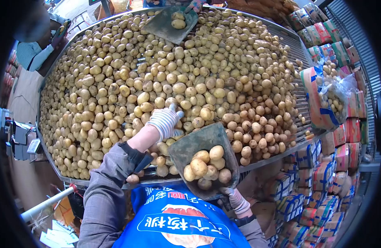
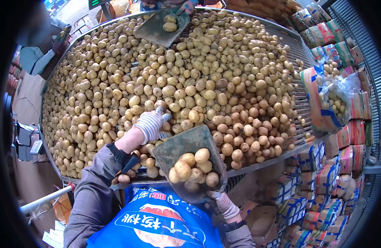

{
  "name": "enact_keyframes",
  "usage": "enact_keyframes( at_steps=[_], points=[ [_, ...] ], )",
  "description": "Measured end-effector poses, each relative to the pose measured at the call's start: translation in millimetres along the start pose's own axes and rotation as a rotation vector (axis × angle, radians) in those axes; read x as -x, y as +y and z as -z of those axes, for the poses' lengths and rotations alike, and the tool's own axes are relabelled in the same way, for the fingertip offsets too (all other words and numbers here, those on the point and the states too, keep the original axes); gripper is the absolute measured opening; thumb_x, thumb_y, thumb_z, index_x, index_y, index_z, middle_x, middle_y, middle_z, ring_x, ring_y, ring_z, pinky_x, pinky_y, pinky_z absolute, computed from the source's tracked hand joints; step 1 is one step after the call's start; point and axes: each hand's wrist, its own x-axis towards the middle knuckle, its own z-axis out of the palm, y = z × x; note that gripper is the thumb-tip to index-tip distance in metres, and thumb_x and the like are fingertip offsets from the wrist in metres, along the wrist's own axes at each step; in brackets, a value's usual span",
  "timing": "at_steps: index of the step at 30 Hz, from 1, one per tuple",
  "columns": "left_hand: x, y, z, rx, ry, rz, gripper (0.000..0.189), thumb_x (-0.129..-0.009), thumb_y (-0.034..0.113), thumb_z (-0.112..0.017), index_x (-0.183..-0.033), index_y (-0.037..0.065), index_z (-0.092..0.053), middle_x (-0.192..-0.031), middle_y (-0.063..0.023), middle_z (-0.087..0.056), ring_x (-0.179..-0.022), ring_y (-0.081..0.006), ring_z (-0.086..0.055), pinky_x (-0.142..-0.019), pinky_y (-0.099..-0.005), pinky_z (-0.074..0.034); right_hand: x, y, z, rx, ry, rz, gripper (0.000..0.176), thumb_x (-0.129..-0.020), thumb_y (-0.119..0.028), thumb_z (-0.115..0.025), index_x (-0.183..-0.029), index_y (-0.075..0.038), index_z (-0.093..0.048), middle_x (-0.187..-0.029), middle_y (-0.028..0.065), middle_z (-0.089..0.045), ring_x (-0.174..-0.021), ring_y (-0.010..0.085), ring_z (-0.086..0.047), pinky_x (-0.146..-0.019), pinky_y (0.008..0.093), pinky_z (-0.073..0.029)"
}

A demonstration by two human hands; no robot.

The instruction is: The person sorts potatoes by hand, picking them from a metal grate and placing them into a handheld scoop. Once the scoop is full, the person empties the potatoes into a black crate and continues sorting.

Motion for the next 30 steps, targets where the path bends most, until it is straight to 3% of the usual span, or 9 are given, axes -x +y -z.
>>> enact_keyframes(
  at_steps=[6, 12, 16, 18, 21, 22, 24, 26, 30],
  points=[
    [-39, -19, -4, 0.021, 0.447, 0.059, 0.041, -0.087, 0.029, -0.062, -0.124, 0.012, -0.058, -0.122, -0.0160, -0.060, -0.108, -0.0346, -0.061, -0.087, -0.0459, -0.050, 0, -5, -3, 0.025, -0.002, -0.017, 0.036, -0.087, -0.027, -0.065, -0.116, -0.007, -0.059, -0.084, 0.0020, -0.066, -0.058, 0.0105, -0.060, -0.051, 0.0233, -0.049],
    [-102, -32, -6, -0.204, 0.153, 0.104, 0.038, -0.084, 0.023, -0.064, -0.119, 0.010, -0.062, -0.111, -0.0159, -0.065, -0.101, -0.0338, -0.064, -0.082, -0.0464, -0.052, -6, -4, -8, 0.051, -0.007, 0.007, 0.036, -0.089, -0.023, -0.064, -0.120, -0.007, -0.058, -0.088, 0.0008, -0.063, -0.066, 0.0096, -0.058, -0.055, 0.0256, -0.049],
    [-72, -50, -7, 1.058, 0.274, 0.074, 0.043, -0.081, 0.015, -0.069, -0.123, 0.006, -0.061, -0.108, -0.0160, -0.069, -0.101, -0.0266, -0.067, -0.085, -0.0369, -0.053, -14, 5, -10, 0.111, 0.040, 0.126, 0.035, -0.088, -0.025, -0.064, -0.116, -0.006, -0.062, -0.092, 0.0023, -0.068, -0.068, 0.0103, -0.063, -0.056, 0.0236, -0.049],
    [-30, -16, 18, 1.109, 0.258, -0.118, 0.042, -0.084, 0.013, -0.068, -0.124, 0.006, -0.060, -0.109, -0.0156, -0.069, -0.101, -0.0229, -0.066, -0.088, -0.0328, -0.053, -25, 10, -4, 0.167, 0.004, 0.203, 0.035, -0.088, -0.024, -0.064, -0.117, -0.005, -0.062, -0.097, 0.0023, -0.068, -0.071, 0.0103, -0.063, -0.057, 0.0234, -0.049],
    [-3, 18, 24, 0.687, -0.017, -0.564, 0.031, -0.084, 0.013, -0.068, -0.114, 0.007, -0.065, -0.108, -0.0124, -0.069, -0.103, -0.0252, -0.066, -0.091, -0.0346, -0.052, -26, 10, -8, 0.065, -0.019, 0.173, 0.034, -0.088, -0.023, -0.064, -0.117, -0.005, -0.062, -0.099, 0.0022, -0.068, -0.071, 0.0101, -0.062, -0.057, 0.0235, -0.049],
    [-4, 20, 23, 0.692, 0.089, -0.624, 0.029, -0.083, 0.013, -0.069, -0.111, 0.006, -0.066, -0.108, -0.0121, -0.068, -0.105, -0.0270, -0.064, -0.092, -0.0363, -0.051, -26, 5, -9, 0.004, -0.023, 0.142, 0.034, -0.088, -0.023, -0.064, -0.117, -0.006, -0.062, -0.098, 0.0021, -0.068, -0.070, 0.0101, -0.062, -0.057, 0.0236, -0.049],
    [-32, 10, 10, 0.653, 0.199, -0.354, 0.029, -0.083, 0.016, -0.069, -0.111, 0.007, -0.067, -0.110, -0.0131, -0.066, -0.106, -0.0285, -0.063, -0.092, -0.0376, -0.050, -21, 5, -5, 0.024, -0.035, 0.122, 0.034, -0.088, -0.023, -0.063, -0.118, -0.006, -0.062, -0.094, 0.0017, -0.068, -0.067, 0.0103, -0.062, -0.056, 0.0239, -0.049],
    [-67, 7, -2, 0.169, 0.154, -0.189, 0.037, -0.087, 0.025, -0.063, -0.122, 0.013, -0.062, -0.127, -0.0141, -0.059, -0.121, -0.0326, -0.054, -0.105, -0.0480, -0.039, -12, 5, 1, -0.019, -0.041, 0.026, 0.034, -0.088, -0.022, -0.063, -0.118, -0.006, -0.061, -0.092, 0.0015, -0.068, -0.065, 0.0105, -0.061, -0.055, 0.0236, -0.049],
    [-107, 24, -22, -0.314, 0.142, -0.058, 0.037, -0.094, 0.025, -0.054, -0.130, 0.019, -0.059, -0.139, -0.0141, -0.049, -0.130, -0.0343, -0.045, -0.110, -0.0588, -0.027, -7, 2, 1, -0.046, 0.012, 0.090, 0.031, -0.087, -0.024, -0.064, -0.112, -0.007, -0.063, -0.086, 0.0016, -0.068, -0.061, 0.0109, -0.061, -0.053, 0.0234, -0.049]
  ],
)
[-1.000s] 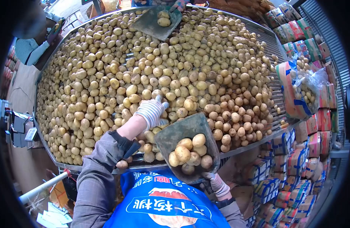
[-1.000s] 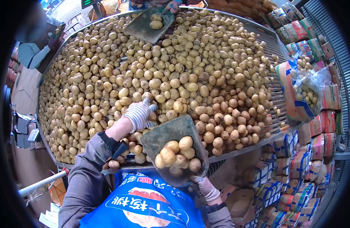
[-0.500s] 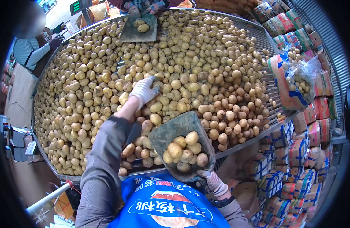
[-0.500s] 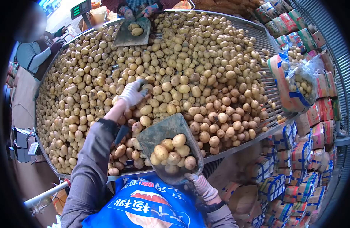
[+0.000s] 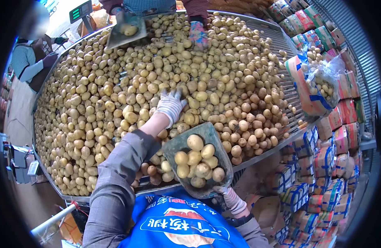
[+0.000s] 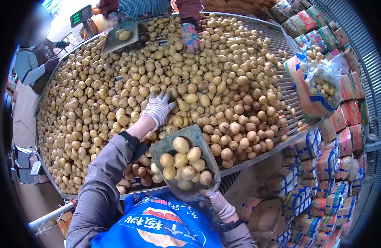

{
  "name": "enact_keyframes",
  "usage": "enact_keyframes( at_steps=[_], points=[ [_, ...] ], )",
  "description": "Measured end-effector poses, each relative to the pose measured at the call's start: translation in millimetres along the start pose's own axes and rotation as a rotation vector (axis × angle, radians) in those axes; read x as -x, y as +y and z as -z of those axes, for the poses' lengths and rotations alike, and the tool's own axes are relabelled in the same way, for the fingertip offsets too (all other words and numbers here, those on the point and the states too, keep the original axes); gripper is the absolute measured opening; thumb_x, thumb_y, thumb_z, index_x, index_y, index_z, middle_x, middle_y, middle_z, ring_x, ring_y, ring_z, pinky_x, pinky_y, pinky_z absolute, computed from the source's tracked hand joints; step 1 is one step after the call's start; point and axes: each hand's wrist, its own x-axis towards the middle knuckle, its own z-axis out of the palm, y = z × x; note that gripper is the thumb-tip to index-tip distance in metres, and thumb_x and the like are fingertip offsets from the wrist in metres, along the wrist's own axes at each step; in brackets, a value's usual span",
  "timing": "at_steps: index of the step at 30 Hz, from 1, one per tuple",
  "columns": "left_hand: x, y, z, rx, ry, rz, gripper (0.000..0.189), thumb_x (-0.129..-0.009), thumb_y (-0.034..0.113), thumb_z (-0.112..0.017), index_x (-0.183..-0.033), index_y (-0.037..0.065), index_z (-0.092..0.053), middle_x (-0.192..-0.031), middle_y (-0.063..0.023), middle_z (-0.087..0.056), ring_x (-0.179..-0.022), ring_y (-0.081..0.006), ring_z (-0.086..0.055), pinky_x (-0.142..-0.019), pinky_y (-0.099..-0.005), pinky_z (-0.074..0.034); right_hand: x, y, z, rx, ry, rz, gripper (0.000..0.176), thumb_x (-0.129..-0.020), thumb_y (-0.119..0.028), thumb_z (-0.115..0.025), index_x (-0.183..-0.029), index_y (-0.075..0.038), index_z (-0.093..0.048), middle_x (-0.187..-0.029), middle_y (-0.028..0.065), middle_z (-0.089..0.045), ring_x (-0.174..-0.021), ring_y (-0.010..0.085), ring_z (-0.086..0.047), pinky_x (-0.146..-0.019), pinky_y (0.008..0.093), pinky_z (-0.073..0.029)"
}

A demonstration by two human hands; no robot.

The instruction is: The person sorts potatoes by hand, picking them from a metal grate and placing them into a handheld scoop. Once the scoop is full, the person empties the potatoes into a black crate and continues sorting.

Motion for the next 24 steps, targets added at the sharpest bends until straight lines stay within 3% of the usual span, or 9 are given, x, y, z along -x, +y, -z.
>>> enact_keyframes(
  at_steps=[4, 6, 7, 11, 14, 16, 18, 20, 24],
  points=[
    [-17, 10, 13, -0.327, -0.203, -0.020, 0.035, -0.100, 0.027, -0.043, -0.131, 0.025, -0.060, -0.143, -0.0139, -0.046, -0.132, -0.0311, -0.044, -0.111, -0.0658, -0.020, -3, 0, 12, 0.003, 0.025, -0.113, 0.031, -0.086, -0.023, -0.065, -0.112, -0.007, -0.063, -0.087, 0.0014, -0.068, -0.063, 0.0109, -0.061, -0.053, 0.0245, -0.050],
    [-30, 18, -15, -0.386, -0.152, 0.019, 0.035, -0.100, 0.025, -0.042, -0.129, 0.024, -0.061, -0.142, -0.0146, -0.046, -0.132, -0.0308, -0.044, -0.111, -0.0662, -0.019, -10, 6, 12, 0.017, 0.021, 0.036, 0.032, -0.086, -0.024, -0.065, -0.113, -0.006, -0.063, -0.088, 0.0013, -0.068, -0.064, 0.0110, -0.062, -0.053, 0.0245, -0.050],
    [-33, 12, -17, -0.314, -0.091, -0.006, 0.038, -0.094, 0.036, -0.054, -0.127, 0.019, -0.062, -0.139, -0.0175, -0.047, -0.130, -0.0316, -0.045, -0.111, -0.0638, -0.022, -13, 9, 11, 0.019, 0.019, 0.110, 0.032, -0.086, -0.024, -0.065, -0.113, -0.006, -0.063, -0.089, 0.0012, -0.068, -0.065, 0.0110, -0.062, -0.054, 0.0245, -0.050],
    [2, -27, 8, 0.303, -0.003, 0.151, 0.061, -0.071, 0.045, -0.079, -0.119, 0.009, -0.066, -0.135, -0.0238, -0.048, -0.124, -0.0364, -0.047, -0.108, -0.0495, -0.032, -9, 8, 12, -0.007, 0.014, 0.025, 0.033, -0.086, -0.024, -0.065, -0.114, -0.006, -0.063, -0.089, 0.0009, -0.069, -0.065, 0.0110, -0.062, -0.054, 0.0240, -0.050],
    [27, -64, 8, 1.251, -0.151, 0.182, 0.044, -0.086, 0.037, -0.071, -0.115, 0.004, -0.067, -0.109, -0.0079, -0.065, -0.098, -0.0195, -0.061, -0.088, -0.0340, -0.049, -2, 2, 5, -0.039, -0.006, -0.028, 0.032, -0.086, -0.024, -0.064, -0.113, -0.007, -0.063, -0.088, 0.0007, -0.068, -0.065, 0.0106, -0.061, -0.054, 0.0237, -0.049],
    [61, -62, 38, 1.697, -0.233, 0.293, 0.043, -0.092, 0.034, -0.064, -0.118, -0.001, -0.064, -0.100, -0.0012, -0.067, -0.090, -0.0120, -0.061, -0.081, -0.0252, -0.050, -7, 1, 9, -0.012, -0.041, -0.047, 0.031, -0.086, -0.024, -0.064, -0.112, -0.007, -0.063, -0.087, 0.0006, -0.068, -0.065, 0.0102, -0.061, -0.054, 0.0234, -0.049],
    [85, -54, 55, 2.101, -0.174, 0.182, 0.045, -0.092, 0.027, -0.061, -0.128, 0.000, -0.056, -0.114, -0.0107, -0.065, -0.101, -0.0229, -0.066, -0.091, -0.0365, -0.054, -4, -4, -1, -0.006, -0.039, -0.001, 0.032, -0.086, -0.024, -0.064, -0.113, -0.007, -0.062, -0.085, 0.0005, -0.067, -0.061, 0.0102, -0.060, -0.054, 0.0234, -0.049],
    [98, -56, 53, 2.207, -0.193, 0.109, 0.053, -0.092, 0.028, -0.060, -0.135, -0.001, -0.048, -0.121, -0.0142, -0.062, -0.112, -0.0282, -0.062, -0.095, -0.0425, -0.053, -2, -6, -10, 0.005, -0.036, 0.049, 0.033, -0.087, -0.024, -0.064, -0.114, -0.007, -0.062, -0.085, 0.0005, -0.067, -0.059, 0.0103, -0.059, -0.054, 0.0234, -0.049],
    [117, -47, 57, 2.263, -0.198, -0.018, 0.061, -0.090, 0.034, -0.064, -0.139, 0.003, -0.044, -0.125, -0.0133, -0.059, -0.113, -0.0277, -0.061, -0.095, -0.0413, -0.052, -14, 17, -9, -0.041, -0.031, 0.056, 0.033, -0.086, -0.024, -0.065, -0.115, -0.007, -0.061, -0.086, 0.0008, -0.067, -0.057, 0.0095, -0.058, -0.052, 0.0220, -0.048]
  ],
)
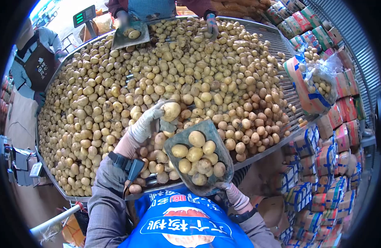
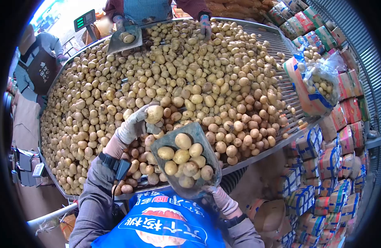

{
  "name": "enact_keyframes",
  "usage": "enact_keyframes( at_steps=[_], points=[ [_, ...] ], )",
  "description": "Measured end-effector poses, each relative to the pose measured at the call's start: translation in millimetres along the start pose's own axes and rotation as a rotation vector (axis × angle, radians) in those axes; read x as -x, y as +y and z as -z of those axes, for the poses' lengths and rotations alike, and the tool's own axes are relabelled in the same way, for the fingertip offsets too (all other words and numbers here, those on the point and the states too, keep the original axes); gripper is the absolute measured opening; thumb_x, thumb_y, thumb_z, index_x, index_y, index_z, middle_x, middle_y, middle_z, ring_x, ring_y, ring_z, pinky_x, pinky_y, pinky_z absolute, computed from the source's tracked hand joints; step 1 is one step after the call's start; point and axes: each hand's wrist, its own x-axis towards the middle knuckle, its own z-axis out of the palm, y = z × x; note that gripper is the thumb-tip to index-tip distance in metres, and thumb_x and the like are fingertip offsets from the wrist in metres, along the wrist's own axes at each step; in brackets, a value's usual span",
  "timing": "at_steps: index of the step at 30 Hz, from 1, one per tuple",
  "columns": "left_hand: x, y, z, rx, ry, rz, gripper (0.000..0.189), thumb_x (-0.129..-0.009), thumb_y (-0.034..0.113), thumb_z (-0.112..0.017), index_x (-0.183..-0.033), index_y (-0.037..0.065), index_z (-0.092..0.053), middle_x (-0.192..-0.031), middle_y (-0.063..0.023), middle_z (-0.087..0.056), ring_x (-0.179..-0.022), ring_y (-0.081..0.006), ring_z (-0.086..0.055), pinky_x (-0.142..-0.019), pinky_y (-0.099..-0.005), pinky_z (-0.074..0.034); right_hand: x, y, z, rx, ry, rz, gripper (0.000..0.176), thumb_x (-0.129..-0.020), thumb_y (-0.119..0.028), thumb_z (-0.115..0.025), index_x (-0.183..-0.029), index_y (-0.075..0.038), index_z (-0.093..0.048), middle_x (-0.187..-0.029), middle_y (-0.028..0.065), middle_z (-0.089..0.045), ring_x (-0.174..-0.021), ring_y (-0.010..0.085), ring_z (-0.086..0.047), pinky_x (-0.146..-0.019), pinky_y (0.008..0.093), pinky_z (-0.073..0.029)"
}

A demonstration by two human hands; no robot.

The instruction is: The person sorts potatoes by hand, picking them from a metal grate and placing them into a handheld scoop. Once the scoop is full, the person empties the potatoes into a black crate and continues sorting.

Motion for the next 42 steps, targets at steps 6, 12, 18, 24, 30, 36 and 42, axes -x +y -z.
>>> enact_keyframes(
  at_steps=[6, 12, 18, 24, 30, 36, 42],
  points=[
    [40, -34, -49, -1.636, -0.374, -0.447, 0.059, -0.074, 0.033, -0.071, -0.130, 0.017, -0.057, -0.132, -0.0130, -0.053, -0.122, -0.0324, -0.051, -0.100, -0.0464, -0.043, 9, 15, 4, 0.062, -0.024, -0.087, 0.032, -0.086, -0.024, -0.065, -0.114, -0.008, -0.062, -0.085, 0.0008, -0.066, -0.060, 0.0100, -0.058, -0.054, 0.0224, -0.048],
    [46, -42, -68, -1.307, -0.320, -0.303, 0.063, -0.080, 0.032, -0.067, -0.137, 0.013, -0.051, -0.139, -0.0214, -0.044, -0.131, -0.0429, -0.040, -0.107, -0.0542, -0.033, 23, 22, 32, 0.089, -0.017, -0.165, 0.031, -0.086, -0.024, -0.065, -0.112, -0.008, -0.062, -0.084, 0.0008, -0.065, -0.062, 0.0104, -0.059, -0.056, 0.0228, -0.049],
    [-14, -77, -12, -1.943, -0.210, -0.301, 0.055, -0.079, 0.030, -0.068, -0.132, 0.022, -0.055, -0.140, -0.0178, -0.045, -0.130, -0.0382, -0.042, -0.108, -0.0621, -0.027, 33, 31, 63, 0.087, -0.020, -0.194, 0.031, -0.086, -0.025, -0.065, -0.111, -0.008, -0.063, -0.083, 0.0008, -0.065, -0.065, 0.0108, -0.060, -0.058, 0.0233, -0.049],
    [4, -69, 42, -2.096, -0.303, -0.213, 0.056, -0.074, 0.043, -0.069, -0.127, 0.031, -0.056, -0.127, -0.0134, -0.054, -0.120, -0.0339, -0.050, -0.106, -0.0723, -0.018, 38, 31, 71, 0.089, -0.008, -0.237, 0.029, -0.085, -0.026, -0.065, -0.109, -0.008, -0.063, -0.081, 0.0007, -0.064, -0.065, 0.0114, -0.060, -0.059, 0.0238, -0.049],
    [35, -32, 61, -2.325, -0.095, 0.137, 0.046, -0.077, 0.037, -0.067, -0.119, 0.020, -0.063, -0.120, -0.0135, -0.056, -0.120, -0.0381, -0.048, -0.111, -0.0642, -0.023, 47, 19, 65, 0.049, 0.028, -0.248, 0.025, -0.084, -0.025, -0.066, -0.103, -0.009, -0.064, -0.078, 0.0009, -0.063, -0.062, 0.0123, -0.059, -0.055, 0.0254, -0.048],
    [40, -18, 56, -2.316, 0.386, -0.140, 0.041, -0.079, 0.034, -0.068, -0.115, 0.016, -0.064, -0.119, -0.0136, -0.058, -0.119, -0.0360, -0.051, -0.104, -0.0575, -0.036, 63, 18, 75, 0.036, 0.047, -0.242, 0.025, -0.084, -0.025, -0.066, -0.103, -0.009, -0.064, -0.078, 0.0009, -0.063, -0.061, 0.0123, -0.059, -0.055, 0.0254, -0.048],
    [-22, -84, -19, -1.859, -0.065, -0.282, 0.042, -0.081, 0.029, -0.065, -0.121, 0.016, -0.060, -0.123, -0.0162, -0.056, -0.111, -0.0361, -0.055, -0.093, -0.0489, -0.045, 65, 24, 76, 0.014, 0.062, -0.245, 0.025, -0.084, -0.025, -0.066, -0.103, -0.009, -0.064, -0.078, 0.0009, -0.063, -0.061, 0.0123, -0.059, -0.054, 0.0254, -0.048]
  ],
)
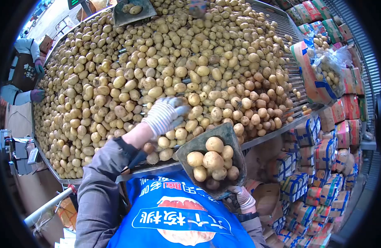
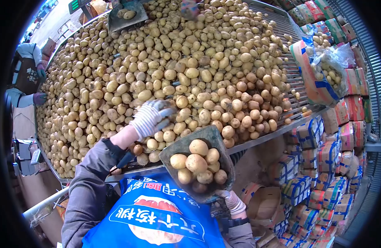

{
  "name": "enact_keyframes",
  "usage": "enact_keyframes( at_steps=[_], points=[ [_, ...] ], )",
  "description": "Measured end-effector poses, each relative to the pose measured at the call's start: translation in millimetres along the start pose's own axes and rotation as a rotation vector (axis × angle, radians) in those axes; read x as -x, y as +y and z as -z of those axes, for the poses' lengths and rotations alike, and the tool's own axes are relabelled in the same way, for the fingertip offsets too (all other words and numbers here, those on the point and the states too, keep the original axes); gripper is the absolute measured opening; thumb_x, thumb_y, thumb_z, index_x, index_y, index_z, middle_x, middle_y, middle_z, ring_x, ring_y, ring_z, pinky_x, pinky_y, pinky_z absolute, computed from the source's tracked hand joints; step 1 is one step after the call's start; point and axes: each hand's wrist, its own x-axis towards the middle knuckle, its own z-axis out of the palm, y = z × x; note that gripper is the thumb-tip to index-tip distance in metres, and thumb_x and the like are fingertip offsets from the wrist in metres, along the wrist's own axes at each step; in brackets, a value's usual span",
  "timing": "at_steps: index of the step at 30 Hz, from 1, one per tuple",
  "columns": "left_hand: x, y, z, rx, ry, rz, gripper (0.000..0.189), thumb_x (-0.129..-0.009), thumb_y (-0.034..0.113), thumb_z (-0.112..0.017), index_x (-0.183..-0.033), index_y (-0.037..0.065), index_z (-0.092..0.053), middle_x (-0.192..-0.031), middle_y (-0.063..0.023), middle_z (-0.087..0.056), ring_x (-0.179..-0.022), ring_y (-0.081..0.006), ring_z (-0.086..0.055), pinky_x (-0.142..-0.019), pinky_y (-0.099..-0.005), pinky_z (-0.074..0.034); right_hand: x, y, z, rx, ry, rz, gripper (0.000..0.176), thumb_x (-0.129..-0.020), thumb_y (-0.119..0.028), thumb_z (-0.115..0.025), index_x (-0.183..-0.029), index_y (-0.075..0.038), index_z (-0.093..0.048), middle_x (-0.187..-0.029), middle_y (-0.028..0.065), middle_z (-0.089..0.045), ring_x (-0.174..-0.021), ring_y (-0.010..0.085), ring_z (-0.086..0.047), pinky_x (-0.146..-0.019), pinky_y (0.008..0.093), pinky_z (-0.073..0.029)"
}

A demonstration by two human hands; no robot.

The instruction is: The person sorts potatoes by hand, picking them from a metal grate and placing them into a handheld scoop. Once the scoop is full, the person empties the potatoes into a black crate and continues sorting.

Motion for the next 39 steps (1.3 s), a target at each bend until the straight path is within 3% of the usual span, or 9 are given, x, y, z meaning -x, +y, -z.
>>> enact_keyframes(
  at_steps=[10, 16, 20, 24, 28, 30, 32, 36, 39],
  points=[
    [-58, 44, -27, -0.032, -0.033, -0.240, 0.045, -0.080, 0.036, -0.066, -0.119, 0.015, -0.060, -0.116, -0.0137, -0.061, -0.118, -0.0349, -0.052, -0.105, -0.0547, -0.035, 7, 9, 0, -0.042, 0.024, 0.025, 0.025, -0.084, -0.025, -0.066, -0.103, -0.009, -0.064, -0.078, 0.0008, -0.063, -0.060, 0.0123, -0.058, -0.053, 0.0253, -0.047],
    [-104, 67, -52, -0.246, -0.288, -0.044, 0.054, -0.080, 0.041, -0.068, -0.125, 0.012, -0.056, -0.102, -0.0132, -0.066, -0.113, -0.0326, -0.055, -0.104, -0.0564, -0.034, 14, 17, 3, -0.066, 0.050, 0.036, 0.025, -0.084, -0.025, -0.066, -0.103, -0.009, -0.063, -0.078, 0.0008, -0.063, -0.060, 0.0123, -0.058, -0.053, 0.0253, -0.047],
    [-75, 54, -7, 0.217, -0.037, 0.262, 0.053, -0.076, 0.036, -0.074, -0.120, 0.010, -0.059, -0.106, -0.0156, -0.066, -0.105, -0.0342, -0.060, -0.097, -0.0468, -0.045, 7, 14, 3, -0.055, 0.047, 0.045, 0.025, -0.084, -0.025, -0.067, -0.103, -0.009, -0.063, -0.077, 0.0008, -0.063, -0.060, 0.0123, -0.058, -0.053, 0.0253, -0.047],
    [-45, 64, 27, 0.714, 0.022, -0.205, 0.057, -0.076, 0.029, -0.073, -0.125, 0.005, -0.056, -0.107, -0.0183, -0.065, -0.104, -0.0364, -0.062, -0.087, -0.0410, -0.052, -3, 7, -6, -0.038, 0.063, 0.058, 0.025, -0.084, -0.025, -0.067, -0.103, -0.009, -0.063, -0.077, 0.0008, -0.063, -0.060, 0.0123, -0.058, -0.052, 0.0253, -0.047],
    [-20, 92, 29, 0.279, -0.084, -0.531, 0.057, -0.082, 0.042, -0.067, -0.127, 0.008, -0.057, -0.128, -0.0175, -0.056, -0.122, -0.0370, -0.052, -0.101, -0.0497, -0.041, -9, -10, -19, -0.001, -0.016, 0.109, 0.032, -0.083, -0.023, -0.067, -0.111, -0.010, -0.059, -0.080, 0.0004, -0.063, -0.061, 0.0124, -0.058, -0.053, 0.0248, -0.047],
    [-23, 79, 34, 0.575, -0.133, -0.527, 0.054, -0.087, 0.037, -0.064, -0.130, 0.008, -0.055, -0.131, -0.0176, -0.055, -0.122, -0.0365, -0.052, -0.103, -0.0469, -0.041, -14, -4, -10, 0.030, -0.082, 0.116, 0.040, -0.083, -0.023, -0.065, -0.119, -0.009, -0.057, -0.085, 0.0033, -0.065, -0.062, 0.0144, -0.061, -0.051, 0.0250, -0.047],
    [-11, 66, 59, 1.069, -0.094, -0.019, 0.048, -0.091, 0.030, -0.061, -0.133, 0.007, -0.054, -0.132, -0.0176, -0.054, -0.122, -0.0343, -0.052, -0.103, -0.0430, -0.041, -10, -4, -12, 0.034, -0.070, 0.108, 0.041, -0.083, -0.023, -0.065, -0.121, -0.009, -0.056, -0.087, 0.0036, -0.065, -0.064, 0.0148, -0.061, -0.052, 0.0251, -0.048],
    [4, 19, 14, 0.389, -0.035, -0.056, 0.044, -0.084, 0.022, -0.064, -0.126, 0.010, -0.059, -0.127, -0.0173, -0.056, -0.123, -0.0349, -0.051, -0.105, -0.0437, -0.040, -1, -2, -10, -0.011, -0.027, 0.081, 0.044, -0.082, -0.022, -0.064, -0.123, -0.008, -0.055, -0.089, 0.0043, -0.065, -0.066, 0.0156, -0.062, -0.053, 0.0253, -0.049],
    [21, 26, -15, -0.035, -0.078, -0.293, 0.054, -0.076, 0.032, -0.068, -0.128, 0.021, -0.057, -0.131, -0.0123, -0.055, -0.124, -0.0332, -0.050, -0.108, -0.0660, -0.023, 4, 0, -8, -0.034, 0.000, 0.068, 0.046, -0.082, -0.021, -0.064, -0.125, -0.008, -0.054, -0.091, 0.0048, -0.065, -0.068, 0.0162, -0.063, -0.054, 0.0254, -0.050]
  ],
)
